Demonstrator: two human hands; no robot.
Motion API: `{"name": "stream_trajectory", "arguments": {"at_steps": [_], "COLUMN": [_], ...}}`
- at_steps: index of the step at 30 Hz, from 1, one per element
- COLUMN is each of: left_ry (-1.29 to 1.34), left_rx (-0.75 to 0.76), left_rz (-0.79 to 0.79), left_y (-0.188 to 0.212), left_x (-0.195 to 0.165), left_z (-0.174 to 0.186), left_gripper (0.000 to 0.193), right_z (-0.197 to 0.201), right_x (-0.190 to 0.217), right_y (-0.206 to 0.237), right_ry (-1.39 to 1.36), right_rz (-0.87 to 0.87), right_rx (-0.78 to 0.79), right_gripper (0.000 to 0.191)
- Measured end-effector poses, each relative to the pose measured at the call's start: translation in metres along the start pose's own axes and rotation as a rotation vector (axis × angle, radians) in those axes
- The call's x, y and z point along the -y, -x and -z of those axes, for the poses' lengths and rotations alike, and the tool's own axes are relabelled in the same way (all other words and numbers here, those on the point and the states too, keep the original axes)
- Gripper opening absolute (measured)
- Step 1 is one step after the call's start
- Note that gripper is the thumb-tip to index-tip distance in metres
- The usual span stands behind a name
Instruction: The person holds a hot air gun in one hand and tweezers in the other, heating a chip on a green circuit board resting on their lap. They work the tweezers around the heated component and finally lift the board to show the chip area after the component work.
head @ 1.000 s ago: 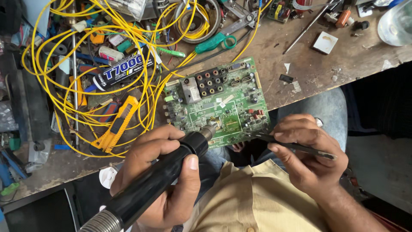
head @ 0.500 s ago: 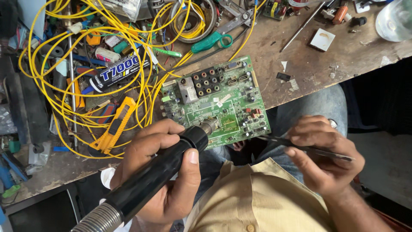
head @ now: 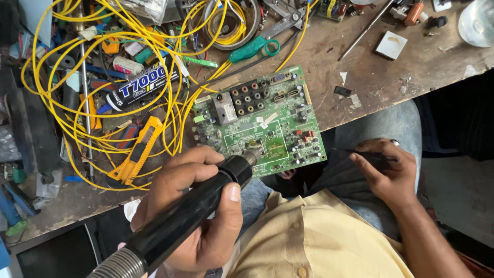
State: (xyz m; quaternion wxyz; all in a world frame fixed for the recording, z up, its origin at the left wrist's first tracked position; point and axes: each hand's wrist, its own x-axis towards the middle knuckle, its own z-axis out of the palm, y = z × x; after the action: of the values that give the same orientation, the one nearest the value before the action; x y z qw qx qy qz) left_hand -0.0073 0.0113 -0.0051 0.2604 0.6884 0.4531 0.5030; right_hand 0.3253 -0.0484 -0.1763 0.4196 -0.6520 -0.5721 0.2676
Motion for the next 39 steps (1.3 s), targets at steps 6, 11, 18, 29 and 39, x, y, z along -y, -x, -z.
{"name": "stream_trajectory", "arguments": {"at_steps": [6, 11, 18, 29, 39], "left_ry": [-0.056, -0.058, -0.067, -0.078, -0.105], "left_rx": [0.013, 0.033, 0.007, -0.033, -0.013], "left_rz": [0.033, 0.030, -0.012, 0.027, 0.044], "left_y": [0.001, -0.001, -0.005, -0.005, 0.001], "left_x": [-0.002, -0.003, 0.001, -0.004, -0.005], "left_z": [-0.001, 0.001, -0.002, 0.003, 0.012], "left_gripper": [0.029, 0.027, 0.025, 0.025, 0.028], "right_z": [-0.005, -0.007, -0.007, -0.007, -0.008], "right_x": [-0.004, -0.002, 0.001, 0.001, 0.002], "right_y": [-0.006, -0.006, -0.007, -0.009, -0.008], "right_ry": [0.084, 0.082, 0.079, 0.117, 0.102], "right_rz": [0.064, 0.046, 0.071, 0.083, 0.081], "right_rx": [0.026, 0.028, 0.043, 0.053, 0.061], "right_gripper": [0.021, 0.020, 0.019, 0.020, 0.020]}}
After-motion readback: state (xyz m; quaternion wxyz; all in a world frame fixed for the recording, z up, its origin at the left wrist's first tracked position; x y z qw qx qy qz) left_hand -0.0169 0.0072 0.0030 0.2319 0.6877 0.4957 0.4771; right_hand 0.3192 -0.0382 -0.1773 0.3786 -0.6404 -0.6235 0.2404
